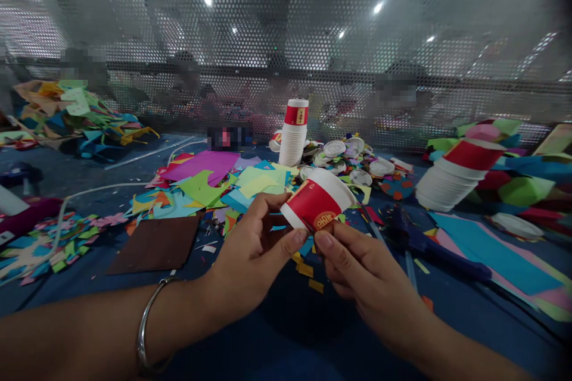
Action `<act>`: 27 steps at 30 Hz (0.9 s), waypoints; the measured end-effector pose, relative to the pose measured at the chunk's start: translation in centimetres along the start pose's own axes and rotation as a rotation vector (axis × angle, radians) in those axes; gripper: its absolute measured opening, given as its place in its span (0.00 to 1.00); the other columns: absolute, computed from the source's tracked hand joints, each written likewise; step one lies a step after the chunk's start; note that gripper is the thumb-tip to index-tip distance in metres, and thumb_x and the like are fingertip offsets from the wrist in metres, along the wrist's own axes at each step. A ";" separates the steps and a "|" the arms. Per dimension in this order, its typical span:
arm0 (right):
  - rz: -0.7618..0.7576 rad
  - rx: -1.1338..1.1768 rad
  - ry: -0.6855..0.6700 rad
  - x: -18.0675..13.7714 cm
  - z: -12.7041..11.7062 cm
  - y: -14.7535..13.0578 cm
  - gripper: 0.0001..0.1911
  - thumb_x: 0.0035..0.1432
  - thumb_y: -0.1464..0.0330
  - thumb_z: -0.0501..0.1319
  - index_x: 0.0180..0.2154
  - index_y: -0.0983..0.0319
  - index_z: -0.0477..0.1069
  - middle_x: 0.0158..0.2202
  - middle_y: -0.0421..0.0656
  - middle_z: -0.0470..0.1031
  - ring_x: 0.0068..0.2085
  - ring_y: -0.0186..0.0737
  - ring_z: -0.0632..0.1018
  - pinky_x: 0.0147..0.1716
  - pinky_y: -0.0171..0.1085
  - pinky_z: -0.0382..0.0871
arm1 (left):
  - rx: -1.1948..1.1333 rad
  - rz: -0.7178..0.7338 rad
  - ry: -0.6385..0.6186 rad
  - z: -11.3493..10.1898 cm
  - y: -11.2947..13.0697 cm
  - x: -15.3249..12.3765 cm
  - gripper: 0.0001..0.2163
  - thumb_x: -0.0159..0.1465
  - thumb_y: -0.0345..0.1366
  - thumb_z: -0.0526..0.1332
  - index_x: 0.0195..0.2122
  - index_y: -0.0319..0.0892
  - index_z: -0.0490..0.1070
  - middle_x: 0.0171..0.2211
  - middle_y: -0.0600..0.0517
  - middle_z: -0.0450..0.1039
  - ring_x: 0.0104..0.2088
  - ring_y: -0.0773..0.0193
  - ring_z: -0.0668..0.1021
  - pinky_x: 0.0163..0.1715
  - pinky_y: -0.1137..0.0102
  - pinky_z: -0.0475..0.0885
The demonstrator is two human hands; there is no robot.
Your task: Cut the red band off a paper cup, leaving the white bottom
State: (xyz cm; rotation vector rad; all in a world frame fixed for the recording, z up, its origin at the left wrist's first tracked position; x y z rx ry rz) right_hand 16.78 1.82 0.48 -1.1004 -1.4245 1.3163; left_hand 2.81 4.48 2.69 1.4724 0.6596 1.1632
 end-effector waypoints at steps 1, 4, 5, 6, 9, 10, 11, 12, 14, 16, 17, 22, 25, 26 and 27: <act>0.003 0.000 0.008 0.1 0.0 0.0 0.21 0.68 0.50 0.59 0.31 0.59 0.62 0.23 0.31 0.50 0.22 0.28 0.50 0.17 0.28 0.43 | -0.002 0.005 0.009 -0.1 0.0 0.0 0.16 0.68 0.37 0.64 0.54 0.44 0.64 0.52 0.46 0.75 0.53 0.58 0.78 0.53 0.64 0.73; 0.020 0.007 0.031 0.5 0.0 0.2 0.23 0.66 0.49 0.61 0.30 0.59 0.61 0.22 0.30 0.50 0.22 0.27 0.50 0.17 0.27 0.44 | 0.008 -0.005 0.048 -0.5 -0.2 0.2 0.18 0.67 0.37 0.65 0.55 0.44 0.63 0.55 0.46 0.74 0.54 0.58 0.78 0.54 0.64 0.72; 0.028 0.013 0.035 0.7 0.0 0.3 0.23 0.66 0.49 0.61 0.30 0.59 0.60 0.22 0.30 0.50 0.22 0.27 0.51 0.17 0.27 0.44 | 0.020 -0.009 0.062 -0.6 -0.2 0.3 0.18 0.67 0.37 0.65 0.55 0.44 0.64 0.55 0.46 0.74 0.54 0.58 0.78 0.54 0.64 0.72; 0.032 0.023 0.030 0.8 0.0 0.3 0.24 0.66 0.48 0.61 0.30 0.59 0.60 0.22 0.30 0.49 0.21 0.27 0.50 0.17 0.27 0.44 | 0.033 -0.010 0.072 -0.8 -0.3 0.3 0.18 0.67 0.37 0.65 0.56 0.44 0.64 0.56 0.46 0.74 0.54 0.58 0.78 0.54 0.64 0.72; 0.026 0.039 0.008 0.8 0.2 0.3 0.23 0.66 0.49 0.61 0.30 0.59 0.61 0.22 0.30 0.50 0.21 0.27 0.50 0.16 0.26 0.44 | 0.051 0.003 0.102 -1.2 -0.3 0.5 0.19 0.67 0.38 0.65 0.56 0.44 0.63 0.55 0.47 0.74 0.53 0.59 0.77 0.53 0.65 0.72; 0.022 0.032 0.007 0.8 0.1 0.3 0.22 0.66 0.49 0.60 0.31 0.59 0.62 0.22 0.30 0.51 0.21 0.27 0.50 0.16 0.26 0.44 | 0.049 0.007 0.113 -1.3 -0.3 0.6 0.19 0.67 0.38 0.65 0.56 0.44 0.63 0.55 0.47 0.74 0.53 0.59 0.77 0.53 0.65 0.72; 0.019 0.023 0.009 0.8 0.0 0.3 0.22 0.67 0.49 0.60 0.31 0.59 0.62 0.22 0.30 0.52 0.21 0.27 0.51 0.16 0.26 0.44 | 0.049 0.015 0.127 -1.5 -0.3 0.6 0.19 0.67 0.38 0.65 0.56 0.43 0.63 0.55 0.47 0.74 0.53 0.59 0.77 0.53 0.65 0.72; 0.018 0.014 0.013 0.7 0.0 0.3 0.22 0.67 0.49 0.60 0.31 0.59 0.63 0.22 0.31 0.52 0.22 0.27 0.51 0.16 0.26 0.44 | 0.053 0.024 0.137 -1.6 -0.2 0.7 0.19 0.67 0.38 0.65 0.56 0.43 0.63 0.54 0.46 0.74 0.53 0.59 0.76 0.53 0.64 0.72; 0.019 -0.003 0.015 0.7 -0.2 0.4 0.22 0.67 0.49 0.60 0.31 0.59 0.63 0.22 0.31 0.53 0.22 0.27 0.52 0.17 0.26 0.45 | 0.064 0.041 0.146 -1.8 -0.2 0.8 0.18 0.67 0.37 0.65 0.56 0.43 0.63 0.54 0.46 0.73 0.53 0.59 0.76 0.53 0.64 0.71; 0.016 -0.003 0.015 0.7 -0.2 0.5 0.22 0.67 0.50 0.60 0.31 0.60 0.63 0.22 0.31 0.53 0.22 0.27 0.52 0.17 0.26 0.45 | 0.067 0.063 0.153 -1.8 0.0 0.7 0.18 0.67 0.37 0.65 0.55 0.44 0.63 0.54 0.47 0.73 0.53 0.59 0.76 0.53 0.64 0.72; 0.016 0.004 0.015 0.7 -0.1 0.5 0.22 0.67 0.50 0.61 0.31 0.60 0.63 0.22 0.31 0.53 0.22 0.27 0.52 0.17 0.26 0.46 | 0.062 0.072 0.149 -1.7 0.0 0.7 0.17 0.67 0.36 0.65 0.55 0.44 0.63 0.55 0.47 0.73 0.53 0.59 0.76 0.53 0.64 0.72; 0.036 0.093 0.006 0.7 0.4 0.5 0.22 0.65 0.49 0.62 0.32 0.60 0.64 0.22 0.30 0.51 0.21 0.26 0.49 0.16 0.25 0.44 | 0.057 0.049 0.065 -0.5 -0.2 0.3 0.17 0.65 0.35 0.67 0.52 0.43 0.65 0.54 0.44 0.73 0.53 0.55 0.77 0.53 0.60 0.73; 0.040 0.129 0.014 0.6 0.5 0.5 0.22 0.64 0.49 0.63 0.32 0.60 0.64 0.22 0.30 0.51 0.21 0.26 0.48 0.15 0.25 0.43 | 0.037 0.042 0.061 -0.3 -0.1 0.2 0.17 0.64 0.35 0.68 0.52 0.43 0.65 0.53 0.44 0.73 0.52 0.55 0.78 0.53 0.59 0.73; 0.041 0.143 0.014 0.6 0.5 0.4 0.22 0.64 0.49 0.63 0.32 0.60 0.64 0.22 0.29 0.51 0.21 0.26 0.48 0.15 0.24 0.43 | 0.025 0.034 0.061 -0.4 -0.1 0.2 0.18 0.63 0.36 0.68 0.52 0.43 0.66 0.53 0.44 0.73 0.51 0.55 0.78 0.53 0.59 0.73; 0.042 0.160 0.015 0.6 0.5 0.4 0.22 0.64 0.49 0.64 0.32 0.60 0.63 0.22 0.29 0.50 0.21 0.26 0.47 0.15 0.24 0.42 | 0.017 0.020 0.064 -0.4 -0.2 0.3 0.18 0.63 0.36 0.69 0.51 0.44 0.66 0.53 0.45 0.74 0.51 0.55 0.78 0.52 0.60 0.73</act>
Point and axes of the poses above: each hand's wrist, its own x-axis towards the middle knuckle, its own z-axis out of the palm, y = z × x, the point moved 7 cm from there along x, towards the middle knuckle
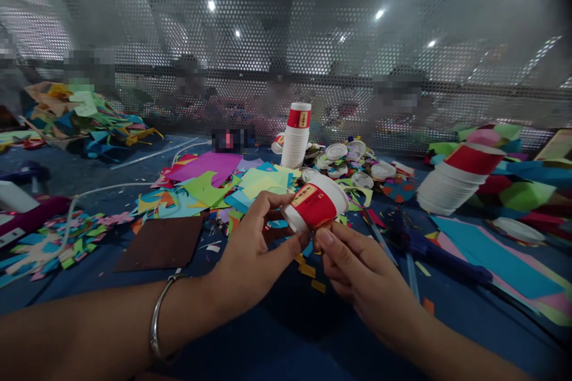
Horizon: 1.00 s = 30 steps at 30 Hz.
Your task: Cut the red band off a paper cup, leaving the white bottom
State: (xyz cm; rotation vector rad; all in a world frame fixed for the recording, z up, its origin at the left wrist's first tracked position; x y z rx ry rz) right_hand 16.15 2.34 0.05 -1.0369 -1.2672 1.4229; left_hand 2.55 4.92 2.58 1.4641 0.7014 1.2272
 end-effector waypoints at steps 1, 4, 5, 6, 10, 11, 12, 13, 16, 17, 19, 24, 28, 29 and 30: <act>0.003 0.016 0.002 0.0 0.0 0.0 0.22 0.63 0.49 0.64 0.32 0.60 0.63 0.22 0.29 0.49 0.21 0.26 0.47 0.15 0.24 0.42 | 0.000 -0.018 0.005 -0.1 -0.1 0.1 0.18 0.63 0.37 0.69 0.51 0.44 0.66 0.53 0.45 0.74 0.51 0.56 0.78 0.52 0.60 0.73; 0.011 0.044 0.005 0.1 -0.1 0.0 0.23 0.62 0.49 0.65 0.31 0.60 0.63 0.22 0.29 0.49 0.21 0.26 0.47 0.15 0.24 0.42 | -0.011 -0.082 0.033 -0.5 -0.5 0.2 0.16 0.65 0.40 0.67 0.51 0.43 0.67 0.52 0.45 0.76 0.50 0.56 0.78 0.51 0.60 0.73; 0.009 0.039 0.008 0.1 -0.1 0.0 0.23 0.62 0.49 0.65 0.31 0.60 0.63 0.22 0.29 0.49 0.21 0.26 0.47 0.15 0.24 0.43 | -0.024 -0.102 0.044 -0.6 -0.7 0.2 0.16 0.66 0.41 0.66 0.52 0.43 0.67 0.51 0.45 0.76 0.50 0.56 0.78 0.52 0.59 0.72; 0.010 0.032 0.010 0.1 -0.1 0.1 0.23 0.62 0.49 0.65 0.31 0.60 0.64 0.22 0.29 0.49 0.21 0.26 0.47 0.15 0.24 0.43 | -0.045 -0.121 0.056 -0.6 -0.9 0.2 0.18 0.66 0.41 0.66 0.53 0.43 0.66 0.52 0.45 0.76 0.50 0.56 0.78 0.52 0.58 0.72; 0.027 0.032 0.016 0.2 -0.2 0.3 0.23 0.62 0.48 0.65 0.32 0.60 0.65 0.22 0.29 0.49 0.21 0.26 0.47 0.15 0.24 0.43 | -0.129 -0.205 0.063 -0.5 -1.7 0.1 0.21 0.65 0.41 0.68 0.55 0.41 0.66 0.53 0.44 0.76 0.52 0.55 0.77 0.56 0.57 0.70; 0.030 0.032 0.017 0.2 -0.2 0.4 0.23 0.62 0.48 0.65 0.32 0.60 0.64 0.21 0.29 0.49 0.21 0.26 0.47 0.15 0.25 0.42 | -0.142 -0.217 0.059 -0.5 -1.8 0.0 0.20 0.64 0.41 0.68 0.54 0.41 0.67 0.52 0.44 0.76 0.52 0.56 0.77 0.56 0.57 0.70; 0.029 0.030 0.019 0.2 -0.1 0.3 0.23 0.62 0.48 0.65 0.32 0.60 0.64 0.21 0.29 0.49 0.21 0.26 0.47 0.15 0.25 0.42 | -0.149 -0.222 0.055 -0.4 -1.8 0.0 0.19 0.64 0.41 0.68 0.53 0.41 0.68 0.51 0.44 0.77 0.52 0.56 0.77 0.56 0.58 0.69; 0.030 0.026 0.020 0.2 -0.1 0.3 0.23 0.62 0.49 0.65 0.32 0.60 0.64 0.21 0.29 0.49 0.21 0.26 0.47 0.15 0.24 0.42 | -0.151 -0.219 0.055 -0.5 -1.8 0.0 0.19 0.64 0.41 0.68 0.52 0.41 0.68 0.51 0.45 0.77 0.51 0.57 0.77 0.56 0.58 0.69; 0.031 0.001 0.008 0.1 0.0 0.3 0.23 0.62 0.48 0.65 0.32 0.60 0.65 0.22 0.29 0.50 0.21 0.26 0.47 0.15 0.24 0.43 | -0.148 -0.207 0.060 -0.5 -1.5 0.1 0.19 0.63 0.41 0.69 0.51 0.40 0.68 0.51 0.45 0.77 0.51 0.57 0.77 0.56 0.58 0.69; 0.028 -0.007 0.003 0.1 0.1 0.2 0.23 0.63 0.48 0.64 0.32 0.60 0.65 0.22 0.29 0.50 0.21 0.26 0.47 0.15 0.24 0.43 | -0.147 -0.206 0.058 -0.5 -1.4 0.1 0.19 0.63 0.41 0.69 0.51 0.40 0.68 0.51 0.45 0.77 0.51 0.57 0.78 0.57 0.58 0.69; 0.023 -0.023 -0.001 0.1 0.0 0.2 0.23 0.63 0.48 0.63 0.32 0.60 0.64 0.22 0.29 0.50 0.21 0.27 0.47 0.15 0.25 0.43 | -0.142 -0.204 0.050 -0.5 -1.3 0.1 0.19 0.63 0.41 0.69 0.51 0.40 0.68 0.51 0.45 0.77 0.51 0.56 0.78 0.56 0.57 0.69; 0.010 -0.066 0.000 0.0 -0.1 0.1 0.24 0.64 0.47 0.62 0.31 0.59 0.62 0.22 0.30 0.50 0.21 0.27 0.48 0.16 0.26 0.43 | -0.113 -0.166 0.037 -0.5 -1.0 0.0 0.15 0.65 0.40 0.68 0.49 0.43 0.68 0.50 0.47 0.77 0.50 0.58 0.78 0.54 0.60 0.70; -0.002 -0.077 0.016 -0.1 -0.1 0.0 0.23 0.65 0.48 0.61 0.30 0.59 0.61 0.21 0.30 0.49 0.21 0.27 0.48 0.16 0.27 0.42 | -0.075 -0.144 0.020 -0.3 -0.8 -0.1 0.13 0.66 0.39 0.67 0.48 0.44 0.68 0.48 0.49 0.78 0.48 0.61 0.78 0.51 0.64 0.71; -0.003 -0.071 0.020 -0.2 -0.1 0.1 0.23 0.65 0.48 0.61 0.30 0.59 0.61 0.22 0.30 0.49 0.21 0.27 0.48 0.16 0.27 0.42 | -0.057 -0.140 0.017 -0.3 -0.7 -0.1 0.13 0.66 0.39 0.67 0.48 0.44 0.68 0.48 0.48 0.78 0.48 0.61 0.78 0.50 0.64 0.71; -0.004 -0.066 0.022 -0.2 -0.1 0.1 0.23 0.65 0.49 0.62 0.30 0.59 0.62 0.22 0.30 0.49 0.21 0.27 0.48 0.16 0.27 0.42 | -0.037 -0.132 0.012 -0.3 -0.6 -0.2 0.13 0.66 0.39 0.67 0.48 0.44 0.68 0.48 0.48 0.78 0.47 0.61 0.79 0.50 0.65 0.72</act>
Point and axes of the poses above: each hand's wrist, its own x-axis towards the middle knuckle, its own z-axis out of the palm, y = z × x, the point moved 7 cm from there along x, towards the middle knuckle
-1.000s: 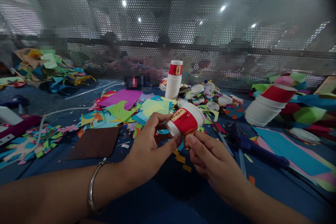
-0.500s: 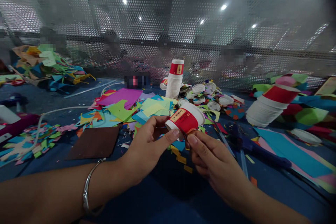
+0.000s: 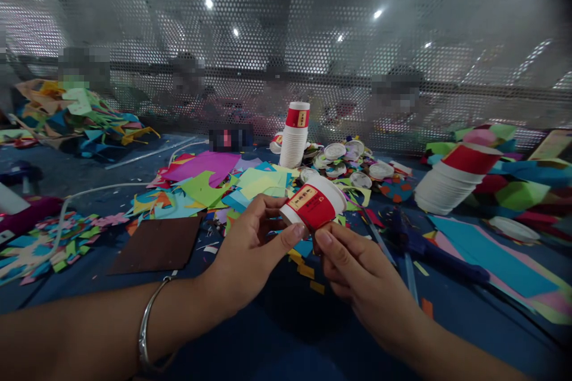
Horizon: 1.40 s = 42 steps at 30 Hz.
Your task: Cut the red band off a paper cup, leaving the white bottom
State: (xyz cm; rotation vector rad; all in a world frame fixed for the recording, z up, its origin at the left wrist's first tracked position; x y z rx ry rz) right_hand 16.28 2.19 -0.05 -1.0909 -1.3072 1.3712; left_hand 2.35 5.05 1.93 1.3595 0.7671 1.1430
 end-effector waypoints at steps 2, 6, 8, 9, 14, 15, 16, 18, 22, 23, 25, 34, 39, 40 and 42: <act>-0.001 0.000 -0.002 0.0 0.1 0.1 0.23 0.65 0.48 0.61 0.31 0.59 0.62 0.22 0.30 0.49 0.21 0.28 0.48 0.16 0.27 0.43 | 0.036 0.033 -0.010 0.1 0.3 -0.1 0.12 0.66 0.39 0.66 0.48 0.44 0.68 0.48 0.48 0.77 0.47 0.60 0.79 0.49 0.64 0.72; -0.005 -0.011 -0.015 -0.2 0.1 0.1 0.23 0.65 0.48 0.61 0.31 0.59 0.61 0.22 0.30 0.48 0.21 0.27 0.48 0.16 0.26 0.43 | 0.106 0.111 -0.003 0.1 0.9 -0.3 0.13 0.67 0.39 0.65 0.49 0.43 0.68 0.48 0.47 0.76 0.48 0.58 0.79 0.51 0.63 0.72; -0.010 -0.034 -0.013 -0.2 0.1 0.0 0.22 0.66 0.48 0.60 0.32 0.59 0.61 0.22 0.30 0.49 0.22 0.27 0.49 0.17 0.26 0.44 | 0.151 0.138 0.016 -0.1 0.9 -0.4 0.13 0.67 0.40 0.65 0.50 0.43 0.68 0.48 0.47 0.75 0.47 0.58 0.78 0.51 0.63 0.72; -0.014 -0.053 -0.008 -0.3 0.0 0.0 0.22 0.67 0.48 0.60 0.32 0.59 0.62 0.23 0.30 0.49 0.22 0.27 0.49 0.17 0.26 0.44 | 0.172 0.149 0.022 -0.1 0.9 -0.4 0.13 0.67 0.40 0.65 0.50 0.43 0.68 0.47 0.47 0.75 0.47 0.58 0.78 0.51 0.63 0.72; -0.015 -0.132 0.022 -0.1 -0.1 0.0 0.23 0.66 0.47 0.59 0.31 0.59 0.62 0.23 0.31 0.51 0.22 0.28 0.52 0.17 0.26 0.46 | 0.268 0.189 0.026 -0.3 0.7 -0.7 0.15 0.66 0.41 0.67 0.51 0.45 0.69 0.47 0.47 0.75 0.49 0.55 0.77 0.53 0.59 0.72; -0.014 -0.145 0.029 0.0 -0.1 0.0 0.24 0.66 0.46 0.59 0.31 0.59 0.62 0.23 0.31 0.51 0.22 0.28 0.53 0.17 0.26 0.46 | 0.261 0.188 0.028 -0.3 0.6 -0.7 0.16 0.65 0.40 0.67 0.52 0.45 0.69 0.48 0.46 0.75 0.50 0.55 0.77 0.54 0.59 0.71; -0.015 -0.160 0.037 0.1 -0.2 -0.1 0.24 0.66 0.46 0.59 0.31 0.59 0.62 0.23 0.31 0.52 0.22 0.28 0.53 0.17 0.27 0.47 | 0.239 0.183 0.029 -0.3 0.6 -0.6 0.17 0.65 0.40 0.67 0.52 0.45 0.69 0.49 0.46 0.75 0.51 0.55 0.77 0.55 0.58 0.71; -0.028 -0.187 0.046 0.2 -0.3 -0.2 0.24 0.66 0.46 0.58 0.30 0.59 0.62 0.23 0.32 0.52 0.22 0.29 0.53 0.17 0.28 0.47 | 0.161 0.143 0.024 -0.3 0.5 -0.5 0.18 0.65 0.40 0.68 0.53 0.45 0.67 0.51 0.45 0.75 0.52 0.54 0.77 0.56 0.58 0.71; -0.035 -0.204 0.044 0.2 -0.6 -0.3 0.23 0.66 0.47 0.59 0.30 0.58 0.62 0.23 0.32 0.50 0.22 0.29 0.51 0.17 0.30 0.44 | -0.009 0.008 -0.027 0.4 -0.1 0.0 0.21 0.65 0.38 0.68 0.56 0.44 0.65 0.57 0.43 0.73 0.53 0.55 0.78 0.56 0.58 0.71; -0.036 -0.196 0.043 0.2 -0.6 -0.3 0.23 0.65 0.47 0.60 0.31 0.58 0.63 0.23 0.32 0.51 0.22 0.29 0.51 0.16 0.30 0.44 | -0.048 -0.017 -0.050 0.6 -0.2 0.1 0.20 0.65 0.38 0.67 0.57 0.43 0.65 0.57 0.43 0.73 0.53 0.56 0.78 0.56 0.58 0.71; -0.043 -0.174 0.037 0.1 -0.7 -0.3 0.22 0.65 0.47 0.60 0.32 0.58 0.64 0.23 0.33 0.53 0.22 0.29 0.51 0.17 0.30 0.44 | -0.107 -0.041 -0.078 0.8 -0.3 0.3 0.19 0.66 0.39 0.66 0.56 0.43 0.67 0.55 0.43 0.75 0.52 0.56 0.78 0.57 0.58 0.71; -0.030 -0.155 0.021 0.1 -0.9 0.0 0.22 0.67 0.48 0.60 0.31 0.58 0.62 0.23 0.33 0.56 0.22 0.29 0.52 0.18 0.30 0.43 | -0.172 -0.018 0.042 -0.9 -0.1 0.8 0.18 0.61 0.38 0.71 0.50 0.44 0.69 0.48 0.49 0.79 0.48 0.62 0.79 0.51 0.66 0.72; -0.040 -0.153 0.012 -0.1 -0.8 -0.2 0.23 0.68 0.48 0.59 0.30 0.58 0.61 0.22 0.32 0.53 0.22 0.28 0.51 0.18 0.30 0.44 | -0.326 -0.089 0.113 -1.0 -0.2 1.0 0.19 0.62 0.35 0.71 0.52 0.45 0.68 0.41 0.52 0.79 0.43 0.65 0.79 0.49 0.66 0.74; -0.039 -0.149 0.009 -0.1 -0.8 -0.2 0.23 0.68 0.49 0.59 0.31 0.58 0.61 0.22 0.31 0.53 0.22 0.28 0.51 0.18 0.30 0.44 | -0.361 -0.113 0.124 -1.1 -0.4 1.1 0.18 0.62 0.34 0.71 0.51 0.44 0.69 0.40 0.53 0.79 0.42 0.66 0.79 0.49 0.67 0.75; -0.038 -0.144 0.007 0.0 -0.7 -0.2 0.22 0.67 0.49 0.59 0.31 0.59 0.61 0.23 0.31 0.53 0.22 0.28 0.51 0.18 0.30 0.44 | -0.421 -0.163 0.135 -1.1 -0.9 1.1 0.14 0.62 0.33 0.71 0.47 0.43 0.70 0.38 0.53 0.78 0.39 0.67 0.79 0.49 0.67 0.75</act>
Point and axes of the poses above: each hand's wrist, its own x-axis towards the middle knuckle, its own z-axis out of the palm, y = z × x, the point moved 7 cm from there along x, towards the middle knuckle
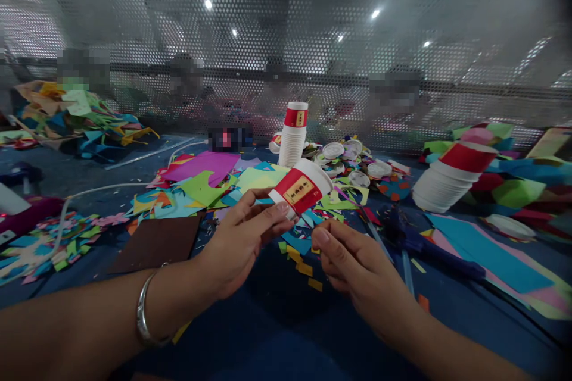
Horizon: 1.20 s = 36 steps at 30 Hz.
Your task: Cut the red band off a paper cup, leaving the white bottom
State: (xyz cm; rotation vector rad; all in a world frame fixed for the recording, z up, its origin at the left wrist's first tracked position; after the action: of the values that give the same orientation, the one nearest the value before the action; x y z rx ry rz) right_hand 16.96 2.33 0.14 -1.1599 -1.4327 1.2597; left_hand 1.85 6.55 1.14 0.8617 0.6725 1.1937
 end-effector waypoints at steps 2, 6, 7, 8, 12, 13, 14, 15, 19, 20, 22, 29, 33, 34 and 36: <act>-0.002 0.000 0.001 0.1 0.0 0.0 0.23 0.67 0.49 0.59 0.31 0.59 0.62 0.23 0.32 0.53 0.22 0.28 0.51 0.18 0.30 0.44 | -0.022 -0.032 -0.008 -0.1 -0.4 0.0 0.13 0.62 0.33 0.71 0.44 0.42 0.70 0.37 0.54 0.77 0.38 0.68 0.79 0.49 0.66 0.75; 0.000 0.046 0.003 0.2 0.1 0.2 0.23 0.66 0.48 0.60 0.31 0.59 0.62 0.22 0.31 0.52 0.22 0.28 0.51 0.17 0.29 0.43 | 0.067 -0.031 -0.109 0.4 -0.9 -0.4 0.15 0.62 0.36 0.71 0.46 0.44 0.69 0.40 0.52 0.78 0.44 0.65 0.79 0.54 0.63 0.72; 0.000 0.055 0.004 0.2 0.1 0.2 0.23 0.66 0.48 0.60 0.31 0.59 0.62 0.22 0.31 0.51 0.21 0.28 0.50 0.17 0.29 0.43 | 0.105 -0.020 -0.129 0.6 -0.9 -0.5 0.15 0.62 0.37 0.71 0.47 0.45 0.69 0.41 0.52 0.78 0.45 0.63 0.79 0.55 0.62 0.71; 0.003 0.059 0.005 0.2 0.2 0.3 0.23 0.66 0.48 0.60 0.31 0.59 0.61 0.22 0.31 0.51 0.21 0.28 0.50 0.17 0.29 0.43 | 0.145 -0.005 -0.139 0.7 -0.9 -0.7 0.15 0.62 0.38 0.71 0.47 0.45 0.69 0.42 0.51 0.78 0.47 0.62 0.79 0.55 0.61 0.70; 0.019 0.077 0.012 0.1 0.2 0.6 0.23 0.65 0.48 0.62 0.31 0.58 0.60 0.22 0.30 0.49 0.21 0.28 0.49 0.17 0.28 0.43 | 0.271 0.066 -0.133 1.1 -0.5 -1.1 0.15 0.63 0.38 0.70 0.47 0.44 0.68 0.43 0.50 0.78 0.46 0.62 0.78 0.51 0.63 0.70; 0.020 0.085 0.016 0.0 0.2 0.6 0.23 0.65 0.48 0.62 0.31 0.58 0.59 0.22 0.30 0.48 0.21 0.27 0.48 0.16 0.28 0.43 | 0.286 0.080 -0.133 1.1 -0.4 -1.2 0.15 0.63 0.38 0.70 0.46 0.44 0.68 0.43 0.50 0.78 0.46 0.63 0.78 0.50 0.64 0.71; 0.021 0.089 0.020 0.0 0.2 0.6 0.23 0.65 0.48 0.62 0.31 0.58 0.59 0.22 0.30 0.48 0.21 0.27 0.48 0.16 0.27 0.42 | 0.294 0.089 -0.133 1.2 -0.3 -1.2 0.15 0.63 0.38 0.70 0.46 0.44 0.67 0.43 0.50 0.78 0.45 0.63 0.78 0.48 0.65 0.71; 0.019 0.089 0.024 0.0 0.3 0.5 0.24 0.64 0.48 0.62 0.30 0.58 0.60 0.22 0.30 0.48 0.21 0.27 0.48 0.16 0.27 0.42 | 0.296 0.095 -0.132 1.2 -0.3 -1.3 0.15 0.63 0.38 0.70 0.46 0.44 0.66 0.43 0.50 0.78 0.44 0.63 0.78 0.47 0.65 0.71; 0.012 0.061 0.028 0.1 0.4 0.2 0.24 0.63 0.46 0.62 0.31 0.59 0.62 0.22 0.30 0.49 0.21 0.27 0.49 0.16 0.27 0.42 | 0.295 0.094 -0.132 1.1 -0.5 -1.3 0.15 0.63 0.38 0.70 0.45 0.44 0.65 0.44 0.51 0.77 0.42 0.64 0.78 0.45 0.66 0.70; 0.014 0.059 0.026 0.2 0.4 0.2 0.25 0.63 0.46 0.62 0.30 0.59 0.62 0.22 0.30 0.49 0.21 0.27 0.49 0.16 0.27 0.42 | 0.298 0.095 -0.134 1.1 -0.5 -1.2 0.15 0.63 0.38 0.70 0.45 0.44 0.65 0.43 0.51 0.77 0.42 0.65 0.78 0.45 0.66 0.70; 0.026 0.068 0.021 0.2 0.5 0.2 0.25 0.62 0.45 0.63 0.30 0.59 0.62 0.22 0.30 0.49 0.21 0.27 0.49 0.16 0.27 0.42 | 0.300 0.095 -0.135 1.0 -0.5 -1.2 0.15 0.63 0.38 0.70 0.45 0.44 0.65 0.44 0.50 0.77 0.43 0.64 0.78 0.46 0.66 0.70; 0.015 0.080 0.006 0.0 0.5 0.2 0.25 0.63 0.46 0.62 0.30 0.59 0.62 0.22 0.30 0.50 0.21 0.27 0.49 0.16 0.26 0.44 | 0.340 0.090 -0.133 1.0 -0.4 -1.2 0.16 0.64 0.39 0.69 0.48 0.43 0.66 0.45 0.48 0.78 0.46 0.61 0.78 0.48 0.63 0.70; 0.029 0.083 -0.003 0.1 0.5 0.4 0.25 0.64 0.46 0.61 0.30 0.60 0.63 0.21 0.30 0.52 0.21 0.26 0.50 0.16 0.26 0.44 | 0.342 0.091 -0.130 0.9 -0.4 -1.1 0.16 0.64 0.39 0.69 0.48 0.43 0.66 0.45 0.48 0.78 0.45 0.61 0.78 0.48 0.65 0.71; 0.032 0.090 -0.005 0.2 0.5 0.4 0.25 0.63 0.46 0.62 0.30 0.60 0.63 0.21 0.30 0.52 0.21 0.26 0.50 0.16 0.26 0.44 | 0.343 0.095 -0.131 0.9 -0.3 -1.1 0.16 0.63 0.38 0.69 0.48 0.44 0.66 0.45 0.48 0.78 0.45 0.62 0.78 0.48 0.65 0.71; 0.037 0.102 -0.008 0.3 0.6 0.4 0.25 0.62 0.45 0.62 0.31 0.60 0.63 0.21 0.30 0.52 0.21 0.26 0.50 0.16 0.26 0.43 | 0.354 0.107 -0.139 1.0 -0.2 -1.0 0.15 0.63 0.38 0.69 0.47 0.44 0.67 0.44 0.49 0.78 0.45 0.62 0.78 0.48 0.66 0.71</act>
State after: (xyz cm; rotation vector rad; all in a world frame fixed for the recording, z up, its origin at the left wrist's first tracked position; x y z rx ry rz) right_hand 16.38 2.52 -0.27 -1.1183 -1.3420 1.3488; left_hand 2.50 5.38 1.49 1.2787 0.7431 1.1136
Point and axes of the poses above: each hand's wrist, its own x-axis towards the middle knuckle, its own z-axis out of the palm, y = z × x, the point moved 7 cm from there along x, towards the middle knuckle
